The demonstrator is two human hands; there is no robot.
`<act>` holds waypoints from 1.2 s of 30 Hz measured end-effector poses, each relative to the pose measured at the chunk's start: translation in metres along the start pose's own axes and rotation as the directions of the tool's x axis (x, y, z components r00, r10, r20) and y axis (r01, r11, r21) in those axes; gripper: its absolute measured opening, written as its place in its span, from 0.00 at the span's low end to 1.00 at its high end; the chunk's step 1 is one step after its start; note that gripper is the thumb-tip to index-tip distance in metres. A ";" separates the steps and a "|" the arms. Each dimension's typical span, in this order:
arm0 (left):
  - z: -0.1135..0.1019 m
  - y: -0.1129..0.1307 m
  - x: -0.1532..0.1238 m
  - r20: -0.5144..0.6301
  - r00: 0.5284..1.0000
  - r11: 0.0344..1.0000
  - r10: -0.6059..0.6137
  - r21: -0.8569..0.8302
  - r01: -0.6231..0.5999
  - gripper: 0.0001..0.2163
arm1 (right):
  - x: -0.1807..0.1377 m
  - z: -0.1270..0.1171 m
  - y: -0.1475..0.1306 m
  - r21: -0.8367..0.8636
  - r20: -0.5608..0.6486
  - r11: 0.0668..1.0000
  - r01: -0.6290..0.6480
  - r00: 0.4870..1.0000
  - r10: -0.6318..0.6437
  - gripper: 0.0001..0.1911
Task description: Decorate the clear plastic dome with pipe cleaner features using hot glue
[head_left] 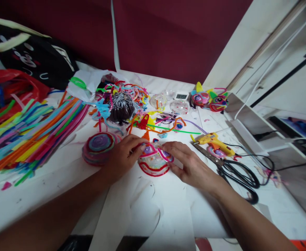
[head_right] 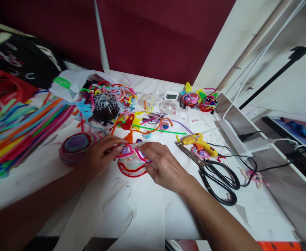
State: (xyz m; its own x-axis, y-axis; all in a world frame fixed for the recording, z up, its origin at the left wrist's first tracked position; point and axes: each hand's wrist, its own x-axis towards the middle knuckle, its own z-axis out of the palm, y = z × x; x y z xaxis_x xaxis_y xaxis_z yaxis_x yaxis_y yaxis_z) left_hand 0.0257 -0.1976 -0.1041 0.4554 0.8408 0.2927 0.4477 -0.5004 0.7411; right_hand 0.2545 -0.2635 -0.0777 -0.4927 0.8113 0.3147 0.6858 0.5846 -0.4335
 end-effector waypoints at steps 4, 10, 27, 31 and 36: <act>-0.001 -0.001 -0.002 0.052 0.999 1.000 0.000 -0.010 0.001 0.14 | 0.000 0.000 0.001 0.036 0.004 0.999 -0.001 1.000 0.001 0.26; -0.002 -0.004 -0.005 0.143 0.990 1.000 0.006 0.027 -0.010 0.20 | -0.001 0.002 0.003 0.072 -0.009 0.997 0.002 1.000 -0.001 0.25; -0.007 0.006 -0.005 0.217 0.975 0.997 0.039 0.060 -0.054 0.19 | -0.004 0.003 0.007 0.153 -0.021 0.988 0.001 1.000 0.003 0.23; -0.007 0.007 -0.005 0.218 0.975 0.997 0.038 0.060 -0.052 0.19 | -0.004 0.002 0.007 0.153 -0.013 0.988 -0.003 1.000 0.005 0.22; -0.006 0.002 -0.005 0.210 0.977 0.998 0.042 0.046 -0.053 0.19 | -0.003 0.001 0.004 0.157 -0.006 0.987 -0.018 1.000 0.019 0.21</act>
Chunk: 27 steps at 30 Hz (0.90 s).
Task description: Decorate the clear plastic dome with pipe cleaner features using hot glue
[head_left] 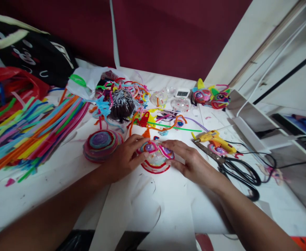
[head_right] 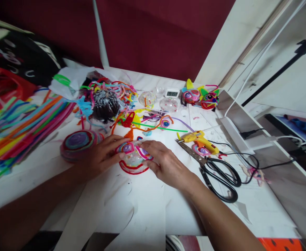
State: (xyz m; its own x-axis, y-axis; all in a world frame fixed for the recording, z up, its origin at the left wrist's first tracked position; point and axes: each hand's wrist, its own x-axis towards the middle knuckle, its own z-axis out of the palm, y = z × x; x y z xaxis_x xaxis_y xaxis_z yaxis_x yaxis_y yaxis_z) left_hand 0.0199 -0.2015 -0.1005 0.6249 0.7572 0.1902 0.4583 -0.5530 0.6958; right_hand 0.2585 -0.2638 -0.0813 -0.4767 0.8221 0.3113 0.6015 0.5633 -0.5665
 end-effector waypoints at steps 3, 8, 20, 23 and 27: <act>0.002 -0.004 0.000 -0.014 1.000 1.000 -0.008 -0.006 0.008 0.20 | 0.001 -0.001 -0.003 -0.002 0.000 1.000 -0.011 1.000 0.011 0.20; 0.003 -0.006 0.000 -0.034 0.999 1.000 -0.016 -0.025 0.015 0.20 | -0.001 -0.001 -0.003 -0.011 -0.014 0.999 -0.034 0.999 0.033 0.22; 0.003 -0.005 0.003 -0.024 0.997 0.991 -0.074 -0.116 0.071 0.18 | -0.004 0.009 0.009 0.078 -0.173 0.991 -0.107 0.978 0.119 0.33; 0.004 -0.008 0.003 -0.012 0.996 0.983 -0.090 -0.159 0.087 0.18 | -0.003 0.010 0.010 0.095 -0.190 0.991 -0.093 0.976 0.110 0.33; 0.004 -0.009 0.002 -0.001 0.995 0.981 -0.098 -0.169 0.097 0.18 | -0.004 0.010 0.011 0.098 -0.198 0.990 -0.098 0.973 0.116 0.32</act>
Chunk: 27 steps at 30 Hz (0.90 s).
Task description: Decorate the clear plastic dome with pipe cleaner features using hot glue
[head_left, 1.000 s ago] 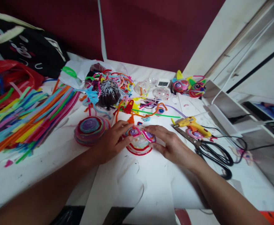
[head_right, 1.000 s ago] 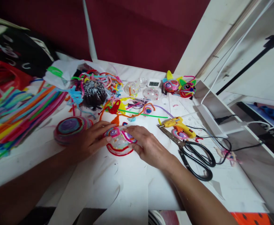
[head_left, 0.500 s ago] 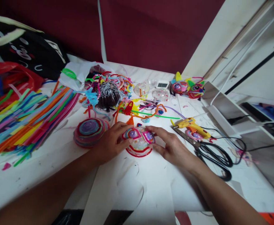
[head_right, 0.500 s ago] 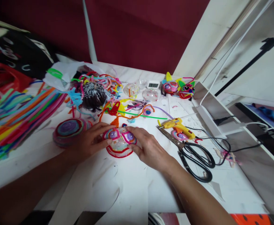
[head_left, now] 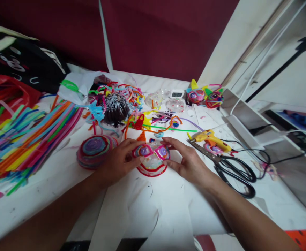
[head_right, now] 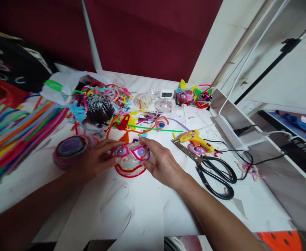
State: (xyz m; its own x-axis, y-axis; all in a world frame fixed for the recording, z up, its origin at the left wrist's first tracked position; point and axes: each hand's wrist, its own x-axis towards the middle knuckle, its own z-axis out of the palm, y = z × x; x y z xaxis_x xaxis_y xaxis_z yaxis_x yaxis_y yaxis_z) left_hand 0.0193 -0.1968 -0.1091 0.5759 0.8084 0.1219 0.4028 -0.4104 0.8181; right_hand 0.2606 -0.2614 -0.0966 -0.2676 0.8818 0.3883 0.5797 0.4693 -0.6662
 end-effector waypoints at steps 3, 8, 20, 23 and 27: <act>0.000 0.000 -0.001 -0.002 1.000 1.000 -0.012 -0.006 0.012 0.19 | 0.000 0.000 0.000 0.012 0.011 1.000 -0.007 1.000 0.007 0.33; 0.000 -0.001 0.001 -0.009 1.000 1.000 -0.022 -0.008 0.022 0.19 | 0.000 0.000 -0.001 0.048 0.040 0.999 -0.013 0.999 0.011 0.36; 0.000 -0.001 0.001 -0.009 1.000 1.000 -0.022 -0.010 0.022 0.19 | 0.000 0.002 0.004 0.107 0.036 0.994 -0.026 0.999 0.022 0.35; 0.001 0.000 0.001 -0.008 1.000 1.000 -0.025 -0.010 0.025 0.19 | 0.000 0.001 0.004 0.103 0.044 0.994 -0.039 0.998 0.034 0.35; 0.001 0.002 0.001 -0.017 1.000 1.000 -0.025 0.002 0.025 0.20 | 0.000 0.001 0.004 0.088 0.050 0.995 -0.042 0.998 0.038 0.33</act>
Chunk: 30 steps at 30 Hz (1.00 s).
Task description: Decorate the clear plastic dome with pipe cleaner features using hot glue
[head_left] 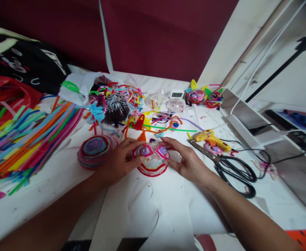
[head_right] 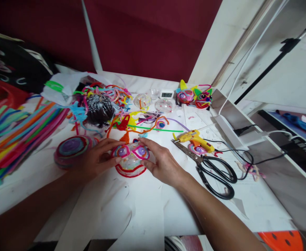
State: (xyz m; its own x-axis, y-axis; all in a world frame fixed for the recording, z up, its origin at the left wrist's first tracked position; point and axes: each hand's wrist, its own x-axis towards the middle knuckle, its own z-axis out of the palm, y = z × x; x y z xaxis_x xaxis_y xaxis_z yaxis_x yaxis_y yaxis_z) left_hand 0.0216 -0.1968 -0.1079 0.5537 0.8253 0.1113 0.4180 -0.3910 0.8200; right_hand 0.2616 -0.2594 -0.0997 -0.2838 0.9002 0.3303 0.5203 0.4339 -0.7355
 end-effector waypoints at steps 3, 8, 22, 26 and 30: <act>0.000 0.002 -0.001 -0.014 1.000 1.000 -0.003 -0.006 0.003 0.19 | 0.000 0.001 0.001 -0.012 -0.005 1.000 0.011 1.000 -0.011 0.30; 0.001 0.005 -0.001 -0.039 0.999 0.999 -0.024 -0.033 0.022 0.18 | 0.000 0.001 0.002 -0.026 -0.010 1.000 0.011 1.000 -0.012 0.29; -0.001 0.006 0.000 -0.061 0.996 0.997 -0.070 -0.049 0.067 0.21 | 0.001 0.002 0.000 -0.036 0.014 0.999 -0.022 1.000 0.023 0.28; -0.001 0.007 0.000 -0.054 0.997 0.997 -0.057 -0.050 0.055 0.20 | 0.001 0.001 0.002 -0.024 0.016 0.999 -0.026 1.000 0.027 0.28; -0.002 0.004 0.001 -0.045 0.998 0.998 -0.055 -0.040 0.053 0.20 | 0.003 0.001 0.004 0.016 -0.012 1.000 -0.001 1.000 0.001 0.30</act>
State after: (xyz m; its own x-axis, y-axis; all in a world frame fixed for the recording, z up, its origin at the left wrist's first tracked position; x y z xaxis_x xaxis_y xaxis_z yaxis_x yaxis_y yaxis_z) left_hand 0.0224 -0.1971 -0.1038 0.4972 0.8628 0.0913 0.4173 -0.3301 0.8467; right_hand 0.2617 -0.2555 -0.1023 -0.2731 0.9012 0.3365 0.5081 0.4321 -0.7450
